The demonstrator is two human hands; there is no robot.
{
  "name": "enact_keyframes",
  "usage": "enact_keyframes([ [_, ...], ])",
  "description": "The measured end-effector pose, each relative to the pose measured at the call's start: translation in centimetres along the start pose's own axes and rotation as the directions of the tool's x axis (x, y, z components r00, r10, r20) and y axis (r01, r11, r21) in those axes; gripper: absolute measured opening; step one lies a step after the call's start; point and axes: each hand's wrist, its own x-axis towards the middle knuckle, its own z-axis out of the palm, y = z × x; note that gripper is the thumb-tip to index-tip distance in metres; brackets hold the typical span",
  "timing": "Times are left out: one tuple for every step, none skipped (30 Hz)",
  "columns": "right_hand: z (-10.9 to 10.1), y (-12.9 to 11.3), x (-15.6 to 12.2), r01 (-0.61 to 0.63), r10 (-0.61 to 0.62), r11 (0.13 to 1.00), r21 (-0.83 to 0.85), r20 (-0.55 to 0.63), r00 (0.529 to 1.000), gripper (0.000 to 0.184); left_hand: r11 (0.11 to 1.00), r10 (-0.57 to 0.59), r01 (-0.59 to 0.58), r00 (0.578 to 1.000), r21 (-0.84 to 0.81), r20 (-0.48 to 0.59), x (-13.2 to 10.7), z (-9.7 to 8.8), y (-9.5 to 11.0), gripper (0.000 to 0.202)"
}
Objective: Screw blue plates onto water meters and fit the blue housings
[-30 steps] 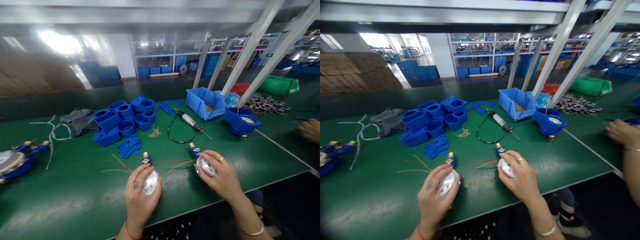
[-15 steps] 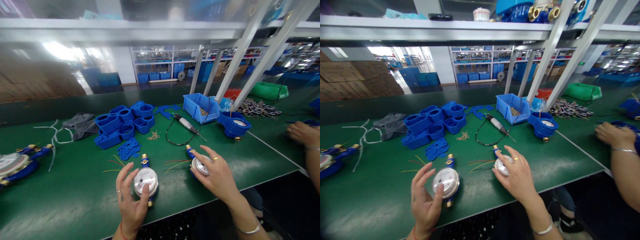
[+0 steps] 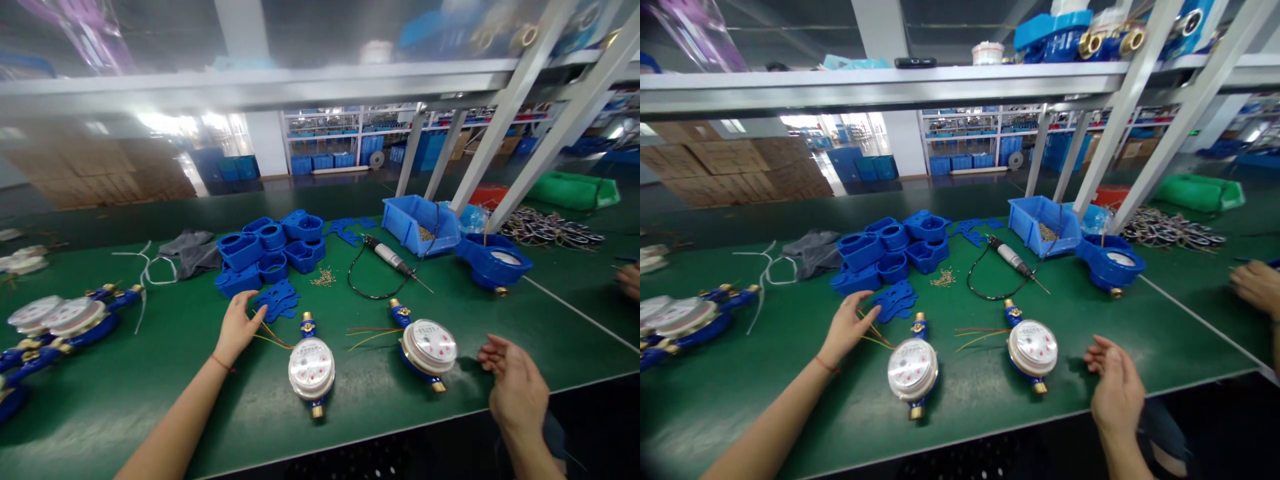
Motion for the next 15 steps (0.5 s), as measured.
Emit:
enact_keyframes([
  [0.1,0.0,-0.1,-0.012,0.012,1.0,0.002,-0.015,1.0,0.047,1.0,0.018,-0.018,0.999,0.015,0.043,0.6,0.7,-0.2,0.041],
  [0.1,-0.1,-0.3,-0.023,0.023,1.0,0.0,-0.028,0.999,0.047,0.999,0.031,-0.033,0.997,0.031,0.072,1.0,1.4,-0.3,0.044],
  [0.2,-0.3,-0.5,-0.032,0.032,0.999,-0.004,-0.037,0.999,0.046,0.998,0.038,-0.042,0.995,0.047,0.091,1.3,1.9,-0.5,0.046],
  [0.2,-0.5,-0.6,-0.038,0.037,0.999,-0.009,-0.048,0.998,0.046,0.997,0.038,-0.044,0.994,0.062,0.098,1.4,2.4,-0.6,0.047],
  [0.2,-0.6,-0.8,-0.042,0.041,0.999,-0.012,-0.059,0.997,0.045,0.996,0.035,-0.042,0.994,0.075,0.099,1.5,2.6,-0.8,0.048],
  [0.3,-0.7,-0.9,-0.045,0.044,0.999,-0.012,-0.068,0.997,0.044,0.996,0.029,-0.038,0.995,0.085,0.095,1.4,2.8,-1.0,0.047],
  [0.3,-0.8,-0.9,-0.046,0.045,0.999,-0.011,-0.077,0.996,0.043,0.995,0.025,-0.033,0.996,0.09,0.088,1.3,2.9,-1.1,0.047],
  [0.3,-0.9,-0.9,-0.045,0.044,0.999,-0.01,-0.086,0.995,0.041,0.996,0.021,-0.028,0.997,0.09,0.08,1.3,2.9,-1.3,0.047],
  [0.3,-0.9,-0.9,-0.043,0.042,0.999,-0.011,-0.096,0.995,0.039,0.996,0.019,-0.026,0.997,0.086,0.072,1.2,2.8,-1.3,0.047],
  [0.4,-0.9,-0.9,-0.039,0.037,0.999,-0.014,-0.108,0.993,0.036,0.997,0.019,-0.024,0.998,0.08,0.06,1.2,2.7,-1.3,0.049],
  [0.4,-0.9,-0.9,-0.03,0.028,0.999,-0.016,-0.127,0.992,0.033,0.997,0.02,-0.023,0.999,0.071,0.043,1.2,2.5,-1.2,0.05],
  [0.5,-0.9,-0.9,-0.018,0.015,1.0,-0.014,-0.151,0.988,0.031,0.998,0.021,-0.023,1.0,0.061,0.019,1.2,2.3,-1.0,0.052],
  [0.6,-0.9,-0.9,-0.002,0.001,1.0,-0.005,-0.181,0.983,0.028,0.999,0.022,-0.021,1.0,0.05,-0.015,1.3,2.0,-0.7,0.053],
  [0.7,-1.0,-0.9,0.017,-0.014,1.0,0.013,-0.213,0.977,0.026,0.999,0.02,-0.018,0.998,0.039,-0.058,1.4,1.6,-0.4,0.054],
  [0.7,-1.1,-0.9,0.039,-0.029,0.999,0.037,-0.245,0.969,0.024,1.0,0.017,-0.015,0.994,0.026,-0.107,1.4,1.2,-0.2,0.054],
])
